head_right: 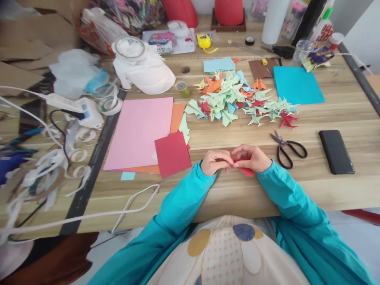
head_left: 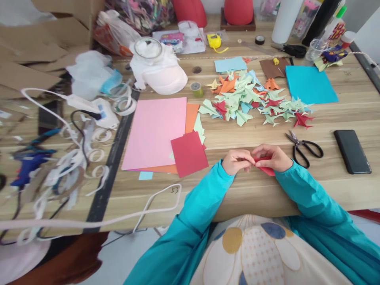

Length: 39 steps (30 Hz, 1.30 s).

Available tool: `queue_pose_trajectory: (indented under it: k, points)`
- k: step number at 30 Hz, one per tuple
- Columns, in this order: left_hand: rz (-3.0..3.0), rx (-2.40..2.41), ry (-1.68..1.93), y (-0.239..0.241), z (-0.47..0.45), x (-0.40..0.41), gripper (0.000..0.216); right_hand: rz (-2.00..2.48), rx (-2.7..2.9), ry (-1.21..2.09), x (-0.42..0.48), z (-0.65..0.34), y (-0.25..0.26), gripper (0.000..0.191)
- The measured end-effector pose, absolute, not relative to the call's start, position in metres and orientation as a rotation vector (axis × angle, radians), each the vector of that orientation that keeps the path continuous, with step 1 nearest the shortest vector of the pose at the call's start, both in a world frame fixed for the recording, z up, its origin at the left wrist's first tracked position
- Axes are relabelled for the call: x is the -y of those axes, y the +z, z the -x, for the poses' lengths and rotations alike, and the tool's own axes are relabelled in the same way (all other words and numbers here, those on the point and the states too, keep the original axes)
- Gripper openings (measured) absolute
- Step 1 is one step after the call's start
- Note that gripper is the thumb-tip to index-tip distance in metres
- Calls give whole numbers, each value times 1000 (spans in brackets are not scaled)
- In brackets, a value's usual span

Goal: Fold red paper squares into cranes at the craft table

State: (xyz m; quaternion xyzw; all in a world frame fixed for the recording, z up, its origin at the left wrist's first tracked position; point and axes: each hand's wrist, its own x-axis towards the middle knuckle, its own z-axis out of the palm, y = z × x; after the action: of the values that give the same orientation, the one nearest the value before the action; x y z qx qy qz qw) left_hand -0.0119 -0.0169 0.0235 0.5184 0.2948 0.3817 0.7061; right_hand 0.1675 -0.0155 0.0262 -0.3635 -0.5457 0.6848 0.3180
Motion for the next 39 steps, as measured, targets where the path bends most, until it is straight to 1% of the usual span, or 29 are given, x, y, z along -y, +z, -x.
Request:
queue_pose_trajectory:
  k: [3,7,11,15,21,24,30,39]
  points:
    - [-1101,-669,820,21,12,17,11,946,1396,1867,14,-168,25,34]
    - [-1022,-691,831,19,11,18,25,906,1446,1964,14,-167,27,24]
    - [-1001,-704,876,16,9,19,36,944,1438,2005,15,-166,28,21]
    - [-966,-702,926,12,6,17,29,999,1301,1985,15,-166,26,21]
    - [-1019,-787,1007,14,1,18,28,1055,1173,1972,14,-161,22,24]
    - [-1091,-880,1025,15,0,18,25,1067,1176,1996,13,-161,22,25]
    - [-1078,-942,990,10,3,17,27,1021,1257,2085,13,-163,24,26]
    - [-1094,-968,948,13,-2,18,29,1118,1311,1987,13,-161,21,25]
